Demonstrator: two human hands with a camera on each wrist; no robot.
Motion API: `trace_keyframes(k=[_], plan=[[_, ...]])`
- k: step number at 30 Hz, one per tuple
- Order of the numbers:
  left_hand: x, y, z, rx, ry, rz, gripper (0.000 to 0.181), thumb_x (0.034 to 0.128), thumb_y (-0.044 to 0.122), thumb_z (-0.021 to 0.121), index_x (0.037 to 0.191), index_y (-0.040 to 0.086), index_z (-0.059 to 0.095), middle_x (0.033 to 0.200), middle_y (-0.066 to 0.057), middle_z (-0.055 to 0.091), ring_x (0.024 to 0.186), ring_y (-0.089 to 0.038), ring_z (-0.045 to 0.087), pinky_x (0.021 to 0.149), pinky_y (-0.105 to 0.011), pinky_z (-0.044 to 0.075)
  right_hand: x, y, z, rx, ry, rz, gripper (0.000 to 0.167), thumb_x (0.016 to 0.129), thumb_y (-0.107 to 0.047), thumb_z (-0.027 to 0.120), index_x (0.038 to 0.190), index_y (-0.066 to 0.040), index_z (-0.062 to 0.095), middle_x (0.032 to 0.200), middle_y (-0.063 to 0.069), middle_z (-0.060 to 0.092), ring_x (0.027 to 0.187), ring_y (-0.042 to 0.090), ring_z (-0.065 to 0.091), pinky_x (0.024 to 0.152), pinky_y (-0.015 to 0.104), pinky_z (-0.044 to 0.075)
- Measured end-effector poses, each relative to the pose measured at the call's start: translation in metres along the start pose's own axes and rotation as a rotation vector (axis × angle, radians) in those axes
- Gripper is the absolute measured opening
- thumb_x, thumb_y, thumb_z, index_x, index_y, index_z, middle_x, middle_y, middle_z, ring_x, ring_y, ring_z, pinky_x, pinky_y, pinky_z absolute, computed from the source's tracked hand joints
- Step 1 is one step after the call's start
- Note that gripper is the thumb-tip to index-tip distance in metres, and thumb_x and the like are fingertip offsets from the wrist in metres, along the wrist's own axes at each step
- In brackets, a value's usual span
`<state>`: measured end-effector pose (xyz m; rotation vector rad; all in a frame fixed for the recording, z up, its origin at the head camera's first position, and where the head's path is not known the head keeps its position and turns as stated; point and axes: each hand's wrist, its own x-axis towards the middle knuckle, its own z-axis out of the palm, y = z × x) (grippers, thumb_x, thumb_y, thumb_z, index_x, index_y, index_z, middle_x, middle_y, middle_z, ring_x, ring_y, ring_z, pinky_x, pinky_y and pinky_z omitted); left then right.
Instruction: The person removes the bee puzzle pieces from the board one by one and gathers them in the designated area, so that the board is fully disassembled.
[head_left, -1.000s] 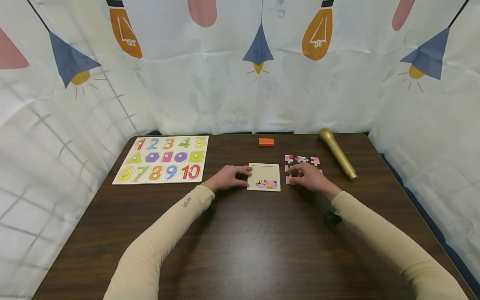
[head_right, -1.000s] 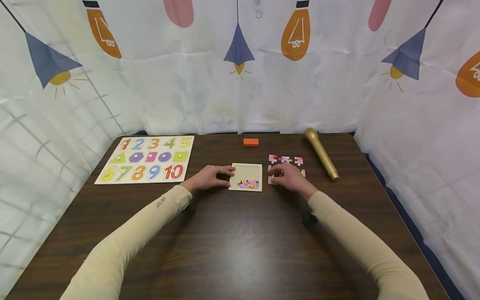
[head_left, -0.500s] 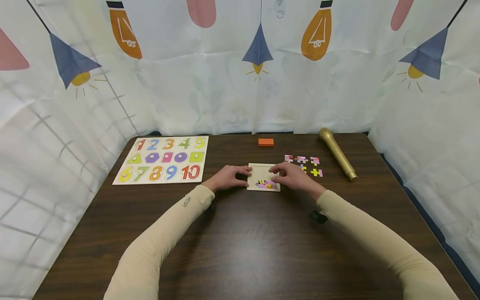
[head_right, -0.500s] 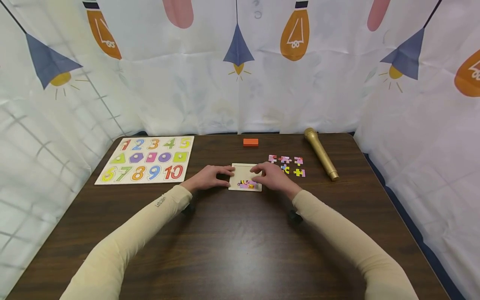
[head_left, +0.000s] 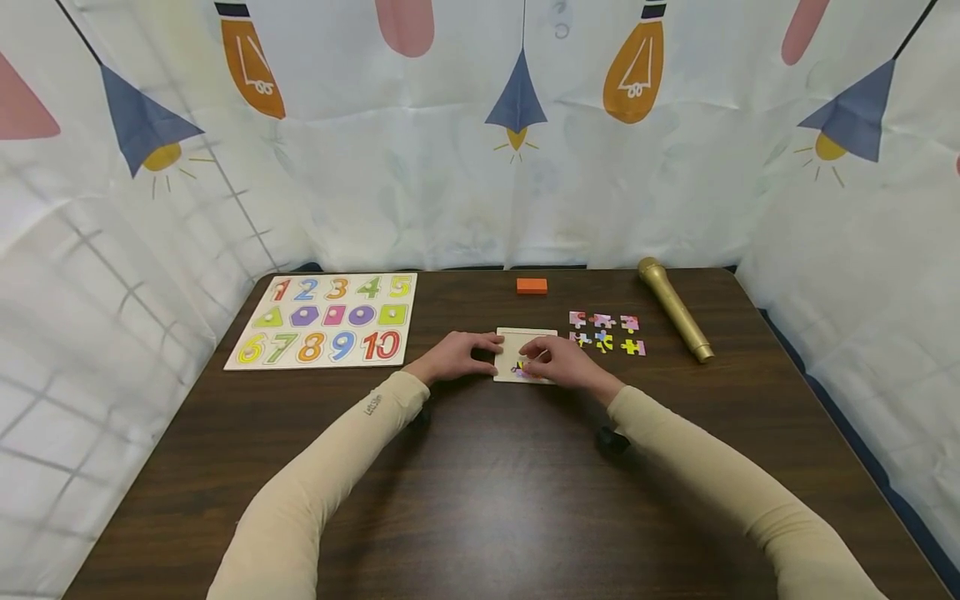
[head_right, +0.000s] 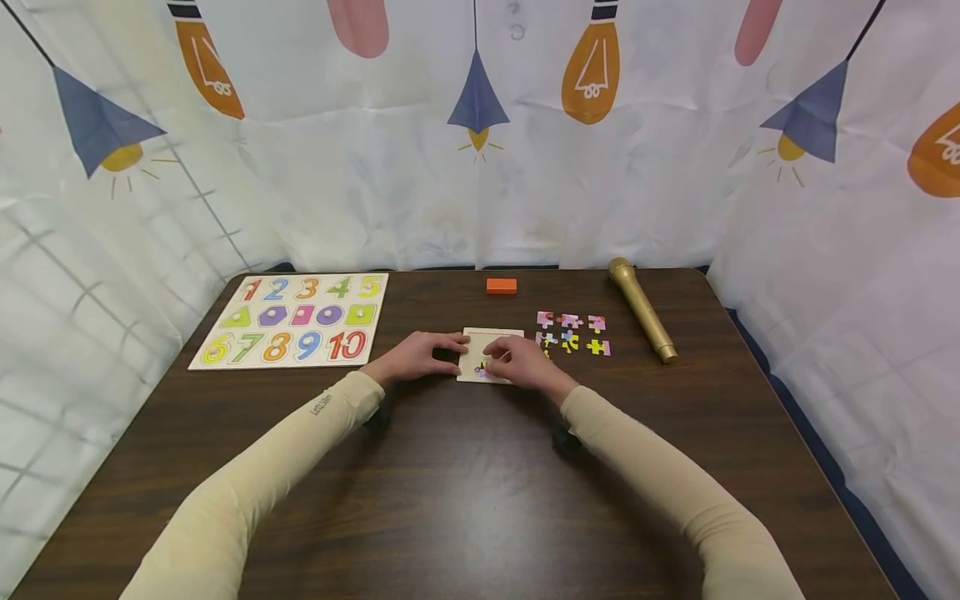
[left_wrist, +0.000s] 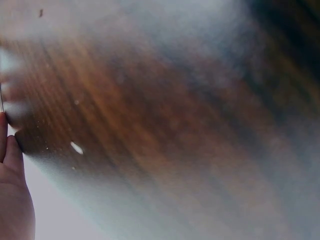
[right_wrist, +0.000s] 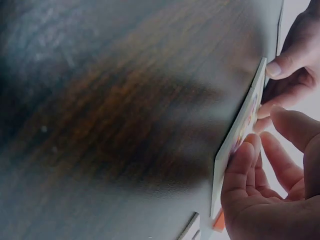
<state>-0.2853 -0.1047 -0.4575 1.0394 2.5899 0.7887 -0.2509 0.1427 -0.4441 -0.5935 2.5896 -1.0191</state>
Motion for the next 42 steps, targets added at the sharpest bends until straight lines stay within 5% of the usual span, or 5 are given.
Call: trace_keyframes(k=[25, 42], plan=[[-0.002, 0.002, -0.001, 0.0, 0.006, 0.016, 0.045, 0.0879, 0.029, 0.074, 0.128, 0.01, 0.066, 0.144, -0.004, 0.052, 0.137, -0.02, 0.043, 0.11, -0.039, 0.036, 0.002, -0.004, 0.005, -0.017, 0.007, 0.03, 0.033, 0.09, -0.02, 0.072, 0.118, -0.004, 0.067, 0.102, 0.005, 0.066, 0.09, 0.018, 0.061, 0.082, 0.037, 0.051], [-0.002, 0.001, -0.001, -0.002, 0.006, 0.014, 0.045, 0.0877, 0.029, 0.074, 0.128, 0.01, 0.067, 0.144, -0.005, 0.052, 0.136, -0.021, 0.043, 0.11, -0.04, 0.036, 0.001, -0.003, 0.014, -0.122, 0.044, -0.063, 0.029, 0.089, -0.02, 0.073, 0.114, -0.006, 0.07, 0.096, 0.004, 0.06, 0.086, 0.017, 0.055, 0.078, 0.032, 0.047]])
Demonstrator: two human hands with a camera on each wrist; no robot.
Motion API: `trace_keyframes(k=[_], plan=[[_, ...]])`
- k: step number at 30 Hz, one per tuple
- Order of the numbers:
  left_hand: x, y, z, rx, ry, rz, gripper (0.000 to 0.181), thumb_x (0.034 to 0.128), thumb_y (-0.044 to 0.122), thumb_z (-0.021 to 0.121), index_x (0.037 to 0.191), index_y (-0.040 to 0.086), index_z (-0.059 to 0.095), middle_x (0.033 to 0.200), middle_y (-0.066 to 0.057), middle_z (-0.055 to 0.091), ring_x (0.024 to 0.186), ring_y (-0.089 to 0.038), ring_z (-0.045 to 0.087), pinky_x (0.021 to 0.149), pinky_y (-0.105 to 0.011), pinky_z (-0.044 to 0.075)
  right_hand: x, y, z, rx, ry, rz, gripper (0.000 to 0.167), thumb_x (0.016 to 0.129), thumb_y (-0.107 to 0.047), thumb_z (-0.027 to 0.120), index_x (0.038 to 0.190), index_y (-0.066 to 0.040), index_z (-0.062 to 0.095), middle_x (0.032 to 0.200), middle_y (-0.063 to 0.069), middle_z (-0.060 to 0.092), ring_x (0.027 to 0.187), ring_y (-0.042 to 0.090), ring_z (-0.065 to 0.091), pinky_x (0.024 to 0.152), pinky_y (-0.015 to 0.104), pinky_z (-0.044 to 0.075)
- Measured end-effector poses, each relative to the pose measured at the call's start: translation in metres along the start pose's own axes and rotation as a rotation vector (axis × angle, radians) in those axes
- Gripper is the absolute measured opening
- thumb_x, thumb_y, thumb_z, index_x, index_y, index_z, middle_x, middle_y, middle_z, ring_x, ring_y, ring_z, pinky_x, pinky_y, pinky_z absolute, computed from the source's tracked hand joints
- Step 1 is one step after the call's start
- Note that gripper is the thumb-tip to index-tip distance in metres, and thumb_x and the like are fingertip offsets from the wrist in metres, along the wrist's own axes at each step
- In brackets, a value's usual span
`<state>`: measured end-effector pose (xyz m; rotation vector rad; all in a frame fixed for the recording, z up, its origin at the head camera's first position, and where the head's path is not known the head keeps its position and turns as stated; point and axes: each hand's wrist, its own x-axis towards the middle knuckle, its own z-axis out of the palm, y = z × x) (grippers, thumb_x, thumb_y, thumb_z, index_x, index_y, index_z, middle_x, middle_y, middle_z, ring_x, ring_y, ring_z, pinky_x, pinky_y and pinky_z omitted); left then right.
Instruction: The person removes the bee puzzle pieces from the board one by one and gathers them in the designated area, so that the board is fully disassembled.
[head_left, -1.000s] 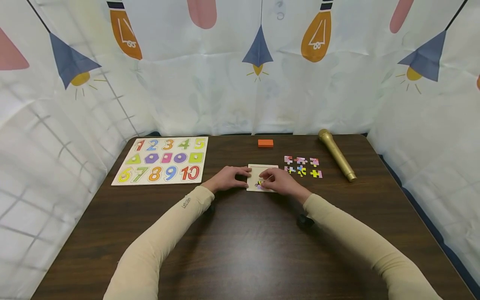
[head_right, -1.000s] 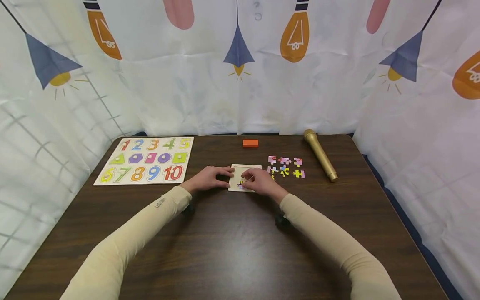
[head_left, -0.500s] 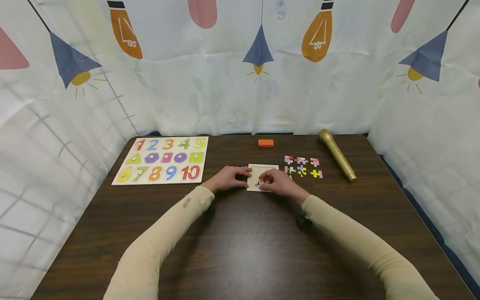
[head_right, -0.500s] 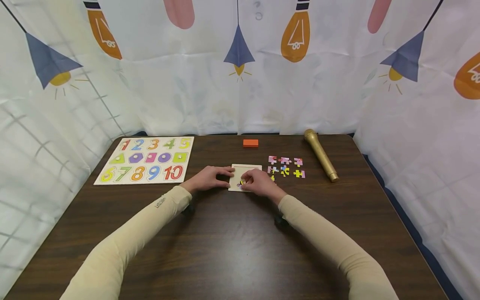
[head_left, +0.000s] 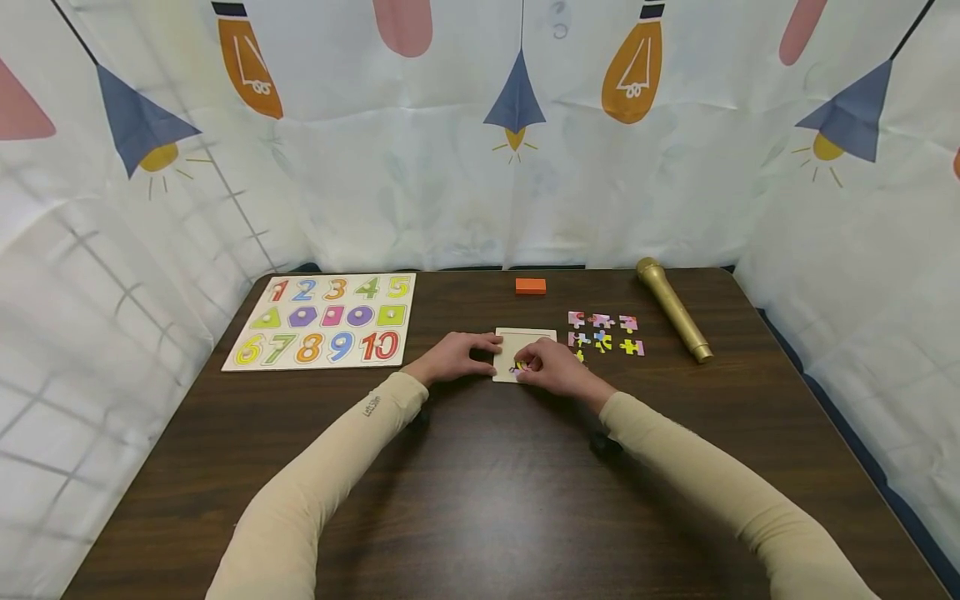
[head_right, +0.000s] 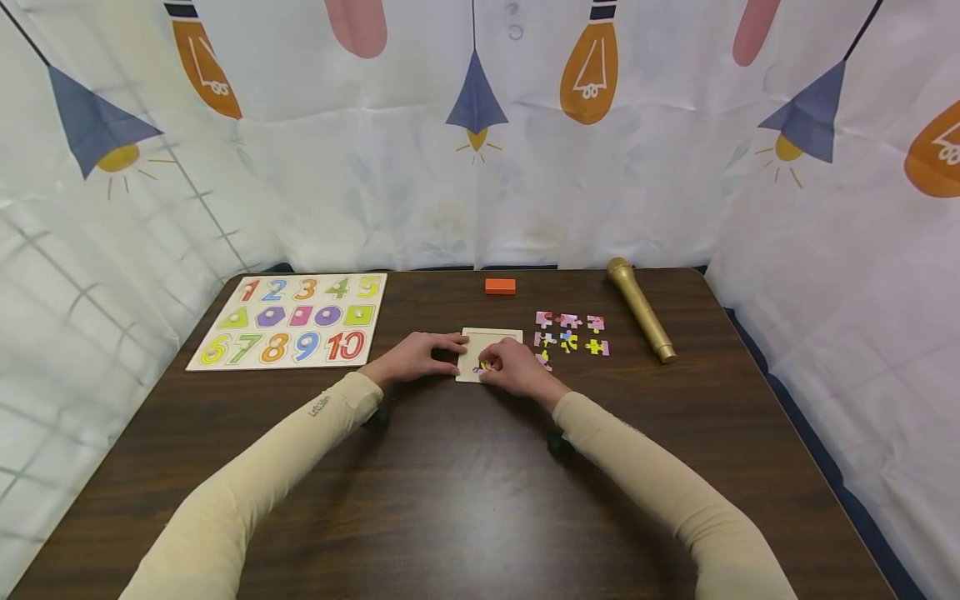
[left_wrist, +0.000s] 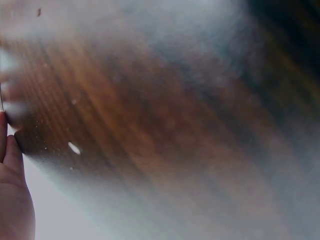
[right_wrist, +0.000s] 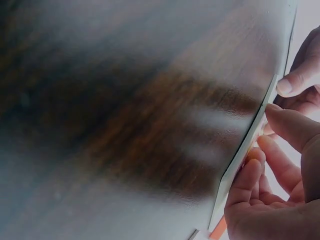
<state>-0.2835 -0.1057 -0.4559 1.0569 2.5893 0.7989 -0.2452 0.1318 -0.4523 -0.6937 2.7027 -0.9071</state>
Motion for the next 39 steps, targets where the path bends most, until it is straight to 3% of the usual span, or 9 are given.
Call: trace_keyframes(k=[23, 39], plan=[[0.0012, -0.0011, 0.0006, 0.005, 0.009, 0.011, 0.045, 0.0873, 0.029, 0.075, 0.127, 0.01, 0.067, 0.143, -0.006, 0.053, 0.135, -0.021, 0.044, 0.11, -0.039, 0.037, 0.0018, -0.0024, -0.0017, 0.035, -0.034, 0.027, 0.025, 0.09, -0.018, 0.072, 0.112, -0.008, 0.067, 0.1, 0.006, 0.058, 0.092, 0.02, 0.053, 0.083, 0.036, 0.047], [0.0012, -0.0001, -0.0004, 0.004, 0.001, 0.013, 0.044, 0.0873, 0.028, 0.075, 0.127, 0.009, 0.067, 0.143, -0.005, 0.053, 0.136, -0.02, 0.044, 0.11, -0.039, 0.036, 0.0007, -0.0027, 0.0019, 0.015, -0.007, 0.006, 0.027, 0.09, -0.015, 0.072, 0.116, -0.011, 0.072, 0.103, 0.008, 0.057, 0.09, 0.019, 0.051, 0.076, 0.032, 0.044]])
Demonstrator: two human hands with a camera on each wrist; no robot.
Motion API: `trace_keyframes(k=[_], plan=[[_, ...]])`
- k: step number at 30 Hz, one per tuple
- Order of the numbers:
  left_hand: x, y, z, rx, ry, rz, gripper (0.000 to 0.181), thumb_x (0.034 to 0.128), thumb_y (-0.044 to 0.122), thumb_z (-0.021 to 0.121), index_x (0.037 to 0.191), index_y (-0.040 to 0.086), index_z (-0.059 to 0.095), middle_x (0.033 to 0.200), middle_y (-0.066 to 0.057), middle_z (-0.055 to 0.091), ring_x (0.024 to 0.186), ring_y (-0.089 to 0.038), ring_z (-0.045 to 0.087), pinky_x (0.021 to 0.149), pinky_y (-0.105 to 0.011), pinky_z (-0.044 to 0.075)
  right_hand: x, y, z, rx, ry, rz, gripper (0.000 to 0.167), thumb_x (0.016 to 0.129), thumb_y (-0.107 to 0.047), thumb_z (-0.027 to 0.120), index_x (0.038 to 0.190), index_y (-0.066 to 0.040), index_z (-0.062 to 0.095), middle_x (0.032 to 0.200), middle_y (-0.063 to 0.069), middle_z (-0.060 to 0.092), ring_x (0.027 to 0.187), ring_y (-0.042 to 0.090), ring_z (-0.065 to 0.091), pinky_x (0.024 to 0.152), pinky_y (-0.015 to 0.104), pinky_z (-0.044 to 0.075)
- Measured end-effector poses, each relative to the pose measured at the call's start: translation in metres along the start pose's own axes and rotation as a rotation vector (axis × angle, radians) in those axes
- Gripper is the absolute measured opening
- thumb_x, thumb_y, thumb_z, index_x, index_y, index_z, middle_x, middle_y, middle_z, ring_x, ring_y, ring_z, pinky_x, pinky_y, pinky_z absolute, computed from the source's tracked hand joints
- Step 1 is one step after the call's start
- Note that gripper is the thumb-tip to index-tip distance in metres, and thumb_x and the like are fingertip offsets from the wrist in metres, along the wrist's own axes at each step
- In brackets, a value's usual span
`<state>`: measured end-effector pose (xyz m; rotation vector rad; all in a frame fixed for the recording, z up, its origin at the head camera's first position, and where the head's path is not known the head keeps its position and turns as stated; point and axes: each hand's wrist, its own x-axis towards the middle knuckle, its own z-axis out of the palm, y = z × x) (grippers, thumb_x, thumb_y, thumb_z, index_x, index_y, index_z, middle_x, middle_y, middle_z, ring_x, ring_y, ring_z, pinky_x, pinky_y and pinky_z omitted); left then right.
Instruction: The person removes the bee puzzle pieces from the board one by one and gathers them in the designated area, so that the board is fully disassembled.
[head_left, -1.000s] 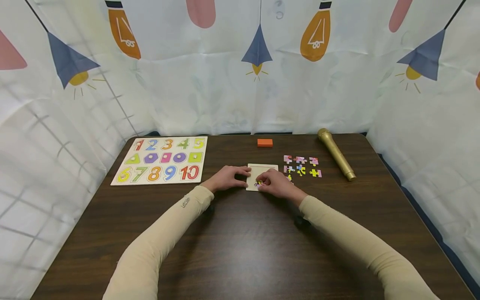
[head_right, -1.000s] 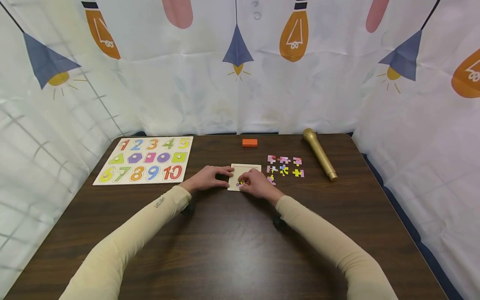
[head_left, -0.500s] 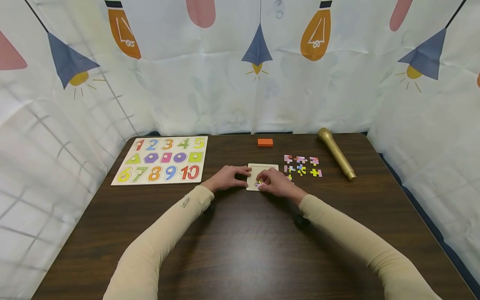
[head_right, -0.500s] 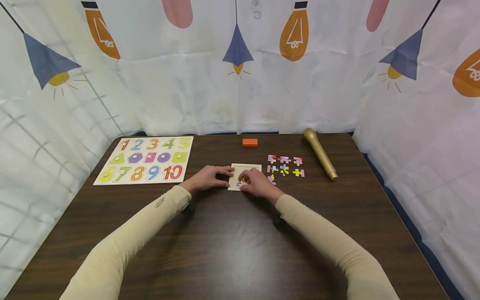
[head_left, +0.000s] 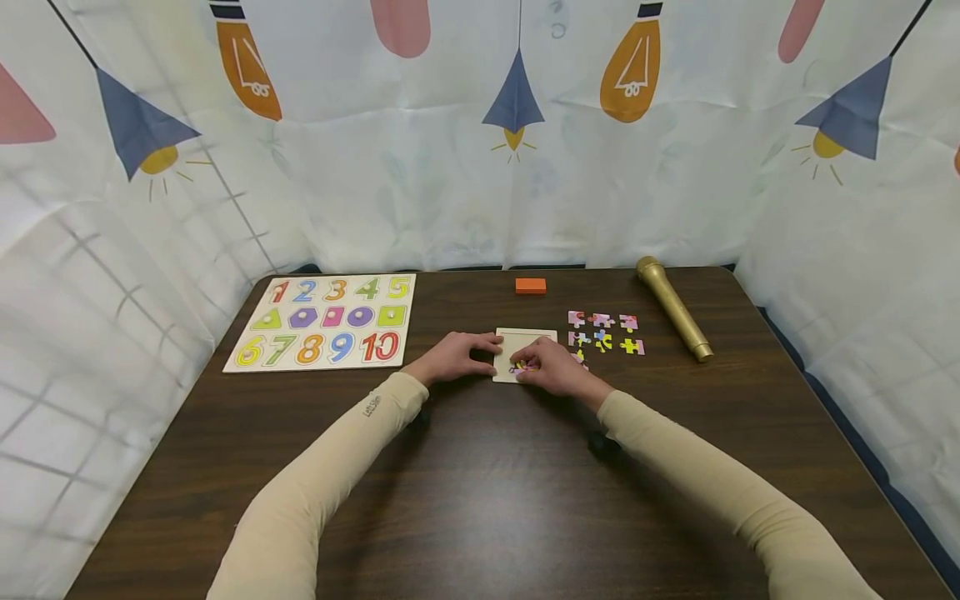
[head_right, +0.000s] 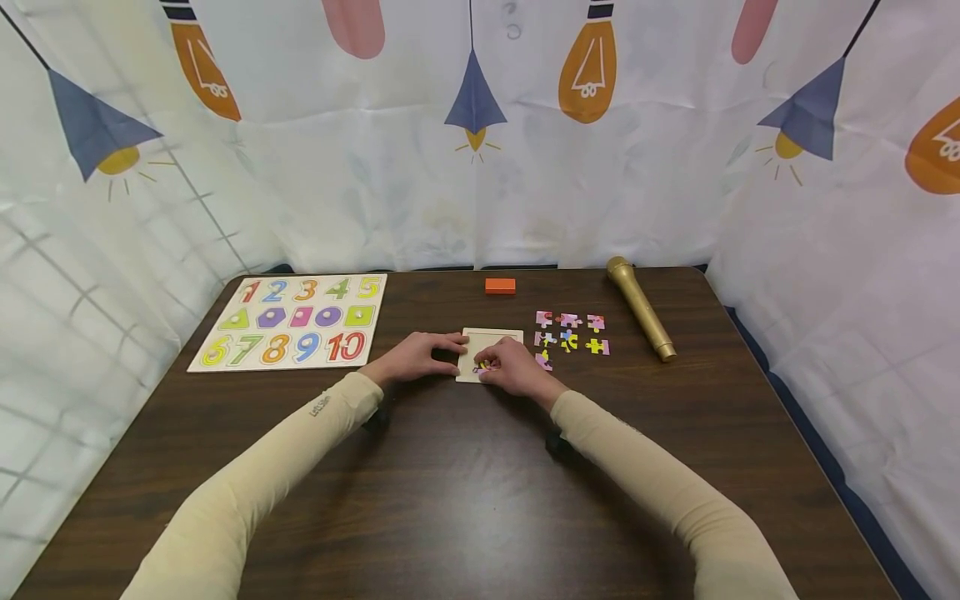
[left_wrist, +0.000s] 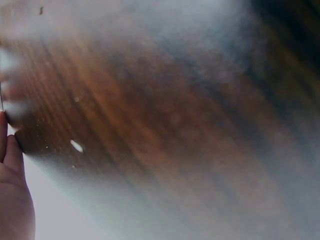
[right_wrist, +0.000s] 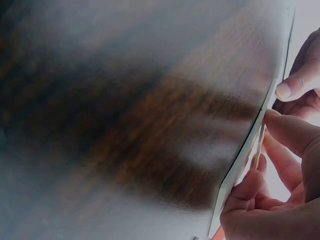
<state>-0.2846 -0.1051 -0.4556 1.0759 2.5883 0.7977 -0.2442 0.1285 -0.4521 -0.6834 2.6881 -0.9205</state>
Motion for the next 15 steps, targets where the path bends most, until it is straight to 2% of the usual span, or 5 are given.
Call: trace_keyframes(k=[6, 15], plan=[[-0.0001, 0.0008, 0.0004, -0.002, 0.0, -0.001, 0.045, 0.0876, 0.028, 0.074, 0.127, 0.009, 0.067, 0.143, -0.005, 0.053, 0.136, -0.02, 0.044, 0.11, -0.04, 0.036, -0.0012, 0.0002, -0.0013, -0.013, 0.002, -0.014, 0.026, 0.09, -0.016, 0.071, 0.116, -0.011, 0.072, 0.108, 0.007, 0.06, 0.091, 0.02, 0.05, 0.075, 0.032, 0.042], [0.0001, 0.0002, 0.0001, 0.005, -0.001, -0.001, 0.044, 0.0879, 0.028, 0.074, 0.127, 0.01, 0.067, 0.143, -0.005, 0.053, 0.136, -0.021, 0.044, 0.11, -0.04, 0.036, -0.0036, 0.0006, -0.0031, -0.02, 0.002, -0.051, 0.027, 0.091, -0.018, 0.07, 0.117, -0.009, 0.072, 0.105, 0.007, 0.06, 0.09, 0.019, 0.05, 0.074, 0.032, 0.043]])
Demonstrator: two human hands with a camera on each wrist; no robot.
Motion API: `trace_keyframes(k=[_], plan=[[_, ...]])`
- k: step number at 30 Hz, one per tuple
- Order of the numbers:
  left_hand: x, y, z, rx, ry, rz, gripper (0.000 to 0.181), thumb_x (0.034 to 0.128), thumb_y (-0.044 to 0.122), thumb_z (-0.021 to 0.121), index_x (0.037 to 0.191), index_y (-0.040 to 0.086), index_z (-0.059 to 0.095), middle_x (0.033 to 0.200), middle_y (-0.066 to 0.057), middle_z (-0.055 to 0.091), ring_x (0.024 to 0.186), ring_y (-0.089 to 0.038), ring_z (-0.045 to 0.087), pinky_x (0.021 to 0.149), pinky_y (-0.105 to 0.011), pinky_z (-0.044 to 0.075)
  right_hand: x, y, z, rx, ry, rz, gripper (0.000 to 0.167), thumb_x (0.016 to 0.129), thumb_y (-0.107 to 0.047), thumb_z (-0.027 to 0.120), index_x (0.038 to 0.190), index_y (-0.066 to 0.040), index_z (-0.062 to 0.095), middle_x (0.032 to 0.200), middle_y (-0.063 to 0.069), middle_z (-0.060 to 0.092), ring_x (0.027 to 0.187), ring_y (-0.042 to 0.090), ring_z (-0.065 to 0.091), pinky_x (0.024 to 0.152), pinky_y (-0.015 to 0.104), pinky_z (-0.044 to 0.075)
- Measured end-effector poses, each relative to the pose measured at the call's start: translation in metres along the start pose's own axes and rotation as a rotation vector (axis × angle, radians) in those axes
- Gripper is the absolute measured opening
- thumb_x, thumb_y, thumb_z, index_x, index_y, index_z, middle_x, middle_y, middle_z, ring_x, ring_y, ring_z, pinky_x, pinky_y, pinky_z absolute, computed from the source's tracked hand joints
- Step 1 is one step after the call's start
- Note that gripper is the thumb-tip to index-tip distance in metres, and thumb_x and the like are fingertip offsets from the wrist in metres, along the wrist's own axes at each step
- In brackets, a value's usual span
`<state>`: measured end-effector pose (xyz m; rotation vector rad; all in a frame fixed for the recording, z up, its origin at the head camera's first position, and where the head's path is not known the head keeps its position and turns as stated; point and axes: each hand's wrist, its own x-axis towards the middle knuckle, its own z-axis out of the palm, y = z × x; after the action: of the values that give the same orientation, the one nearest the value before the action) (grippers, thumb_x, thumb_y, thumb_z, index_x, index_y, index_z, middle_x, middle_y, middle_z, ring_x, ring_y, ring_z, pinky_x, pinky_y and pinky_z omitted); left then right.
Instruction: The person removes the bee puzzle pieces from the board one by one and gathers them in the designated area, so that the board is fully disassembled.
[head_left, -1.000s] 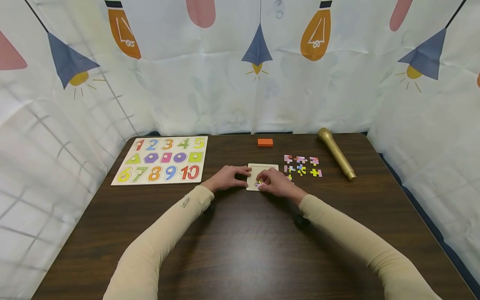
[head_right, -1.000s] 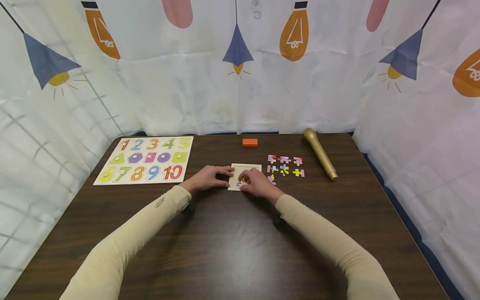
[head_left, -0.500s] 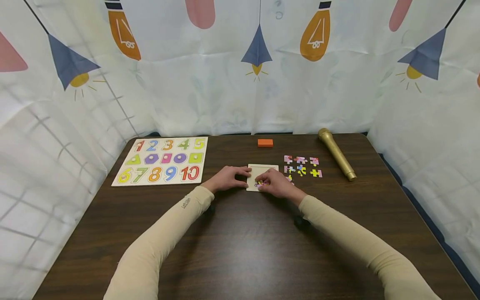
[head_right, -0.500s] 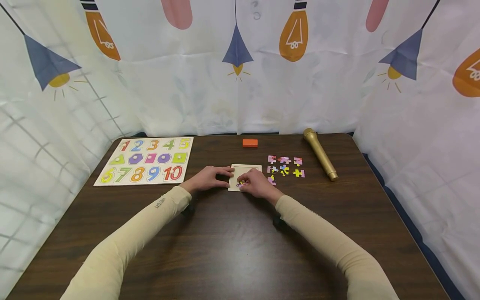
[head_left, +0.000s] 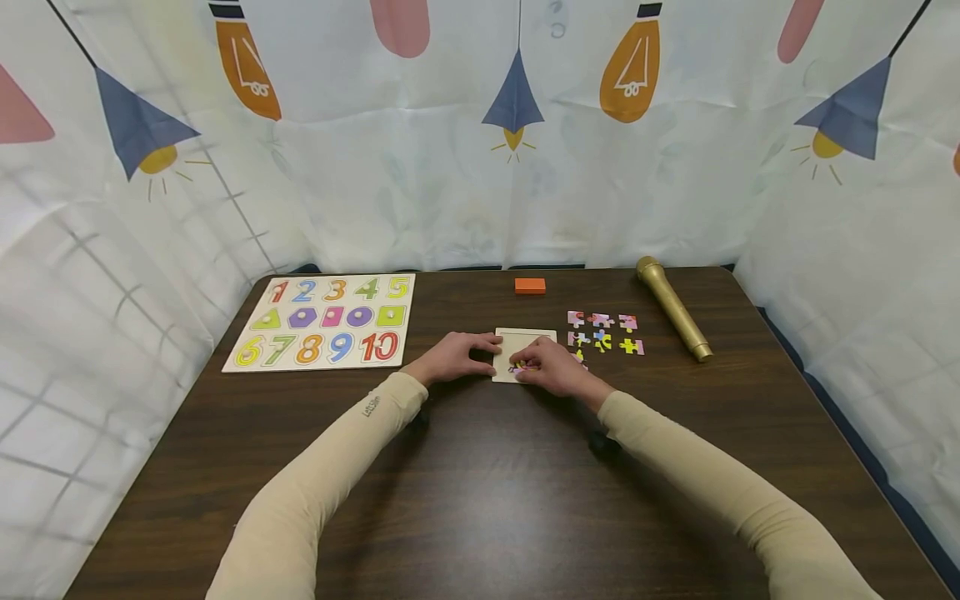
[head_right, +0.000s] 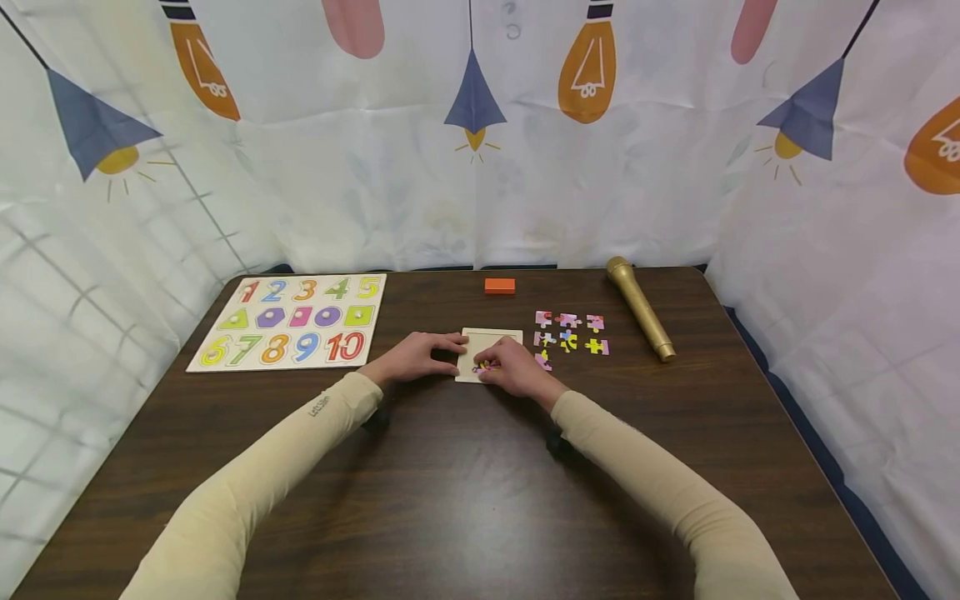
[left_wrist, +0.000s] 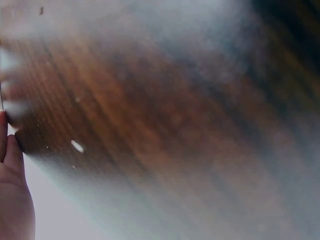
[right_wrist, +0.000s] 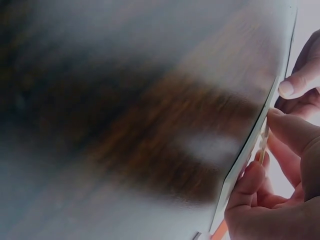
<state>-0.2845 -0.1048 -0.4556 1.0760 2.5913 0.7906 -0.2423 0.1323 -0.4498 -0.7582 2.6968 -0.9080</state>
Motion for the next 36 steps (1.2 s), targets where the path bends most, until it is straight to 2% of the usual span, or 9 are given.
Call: trace_keyframes(k=[15, 30, 36], plan=[[-0.0012, 0.0012, 0.0, -0.011, -0.004, -0.006, 0.044, 0.0883, 0.028, 0.074, 0.127, 0.009, 0.067, 0.144, -0.005, 0.052, 0.136, -0.022, 0.044, 0.11, -0.04, 0.036, 0.0, 0.0046, -0.0005, 0.03, -0.008, 0.042, 0.029, 0.093, -0.023, 0.068, 0.119, -0.01, 0.07, 0.107, 0.005, 0.059, 0.092, 0.017, 0.056, 0.083, 0.036, 0.048], [-0.0006, -0.0011, 0.0006, -0.013, 0.003, -0.01, 0.044, 0.0879, 0.03, 0.074, 0.127, 0.01, 0.067, 0.144, -0.005, 0.052, 0.136, -0.021, 0.043, 0.11, -0.04, 0.036, 0.0006, 0.0057, -0.0008, 0.043, 0.018, 0.012, 0.026, 0.093, -0.021, 0.068, 0.116, -0.009, 0.071, 0.106, 0.006, 0.06, 0.093, 0.019, 0.058, 0.084, 0.039, 0.049], [-0.0001, -0.0002, 0.0008, -0.024, 0.004, -0.023, 0.044, 0.0872, 0.03, 0.075, 0.126, 0.01, 0.068, 0.144, -0.004, 0.052, 0.136, -0.02, 0.043, 0.11, -0.04, 0.035, 0.002, 0.0063, -0.0028, 0.055, 0.011, 0.022, 0.027, 0.093, -0.019, 0.068, 0.118, -0.009, 0.07, 0.111, 0.008, 0.061, 0.097, 0.021, 0.059, 0.088, 0.041, 0.049]])
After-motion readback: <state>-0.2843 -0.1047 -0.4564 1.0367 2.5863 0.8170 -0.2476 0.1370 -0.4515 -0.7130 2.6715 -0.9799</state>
